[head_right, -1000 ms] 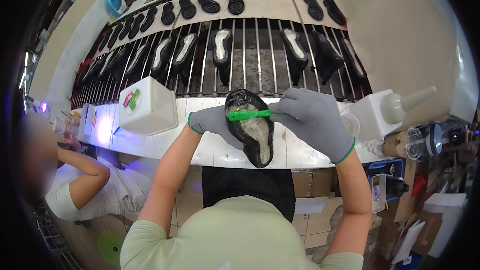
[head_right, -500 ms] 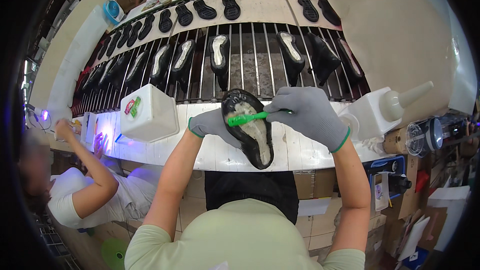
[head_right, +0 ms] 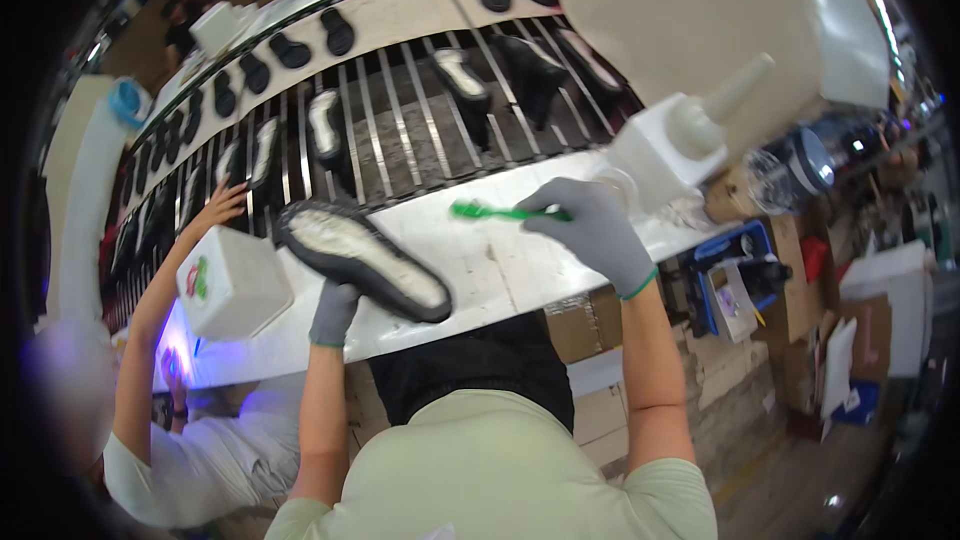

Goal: Applying adhesive to the bottoms of shoe uppers using a brush on a manufacturing line.

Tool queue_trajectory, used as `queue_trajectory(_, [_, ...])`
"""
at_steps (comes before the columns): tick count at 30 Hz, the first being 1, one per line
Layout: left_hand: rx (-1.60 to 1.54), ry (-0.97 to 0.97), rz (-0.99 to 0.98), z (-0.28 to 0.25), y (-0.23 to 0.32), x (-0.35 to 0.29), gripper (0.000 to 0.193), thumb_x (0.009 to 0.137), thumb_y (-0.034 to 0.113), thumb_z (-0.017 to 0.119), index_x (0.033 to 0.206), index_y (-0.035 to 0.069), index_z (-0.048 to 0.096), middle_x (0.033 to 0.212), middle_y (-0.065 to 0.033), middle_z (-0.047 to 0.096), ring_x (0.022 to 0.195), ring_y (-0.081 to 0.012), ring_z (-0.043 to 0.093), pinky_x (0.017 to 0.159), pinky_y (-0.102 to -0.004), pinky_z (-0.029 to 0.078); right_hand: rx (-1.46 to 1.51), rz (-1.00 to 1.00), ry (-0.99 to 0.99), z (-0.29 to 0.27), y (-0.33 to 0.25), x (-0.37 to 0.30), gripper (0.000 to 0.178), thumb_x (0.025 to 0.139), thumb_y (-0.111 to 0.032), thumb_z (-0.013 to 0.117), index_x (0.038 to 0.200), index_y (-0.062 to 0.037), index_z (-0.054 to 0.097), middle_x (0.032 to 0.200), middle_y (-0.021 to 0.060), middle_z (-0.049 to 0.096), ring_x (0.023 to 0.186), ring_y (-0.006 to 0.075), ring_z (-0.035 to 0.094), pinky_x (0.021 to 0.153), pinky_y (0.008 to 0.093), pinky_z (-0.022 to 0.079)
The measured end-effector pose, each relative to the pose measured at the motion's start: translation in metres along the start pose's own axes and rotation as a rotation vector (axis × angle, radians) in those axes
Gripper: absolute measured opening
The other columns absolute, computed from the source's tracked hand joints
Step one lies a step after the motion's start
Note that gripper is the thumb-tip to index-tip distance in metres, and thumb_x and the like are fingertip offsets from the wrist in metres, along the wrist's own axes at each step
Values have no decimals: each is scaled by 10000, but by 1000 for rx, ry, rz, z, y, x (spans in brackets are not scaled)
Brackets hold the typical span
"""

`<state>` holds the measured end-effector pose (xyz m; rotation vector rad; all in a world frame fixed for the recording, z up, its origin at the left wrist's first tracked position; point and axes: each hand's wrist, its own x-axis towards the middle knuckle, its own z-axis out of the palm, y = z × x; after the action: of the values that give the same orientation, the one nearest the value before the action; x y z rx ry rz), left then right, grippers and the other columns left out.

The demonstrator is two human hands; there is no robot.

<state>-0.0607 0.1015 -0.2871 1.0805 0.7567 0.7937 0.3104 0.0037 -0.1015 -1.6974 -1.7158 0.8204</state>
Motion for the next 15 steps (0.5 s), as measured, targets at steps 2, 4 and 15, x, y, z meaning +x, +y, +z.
queue_trajectory(2, [-298, 86, 10, 8, -10, -21, 686, 867, 474, 634, 1375, 49, 454, 1383, -122, 492, 1255, -235, 481, 1068, -377, 396, -122, 145, 440, -12, 41, -31, 194, 762, -157, 742, 931, -64, 723, 817, 97, 681, 741, 277, 634, 662, 349, 483])
queue_trajectory(4, [-385, 278, -43, 14, -13, -41, 943, 823, 811, 351, 1376, 53, 442, 1298, -143, 545, 1162, -268, 550, 1004, -384, 454, -340, 275, 495, -22, 68, -55, 183, 774, -180, 727, 920, -72, 707, 844, 103, 680, 764, 299, 634, 683, 380, 492])
queue_trajectory(15, [-702, 155, -266, 104, 64, -55, 780, 909, 740, 297, 1224, 71, 542, 777, -101, 603, 629, -195, 558, 545, -297, 447, -789, 607, 452, -4, 119, -57, 160, 800, -219, 682, 895, -91, 687, 861, 126, 671, 836, 337, 642, 715, 440, 495])
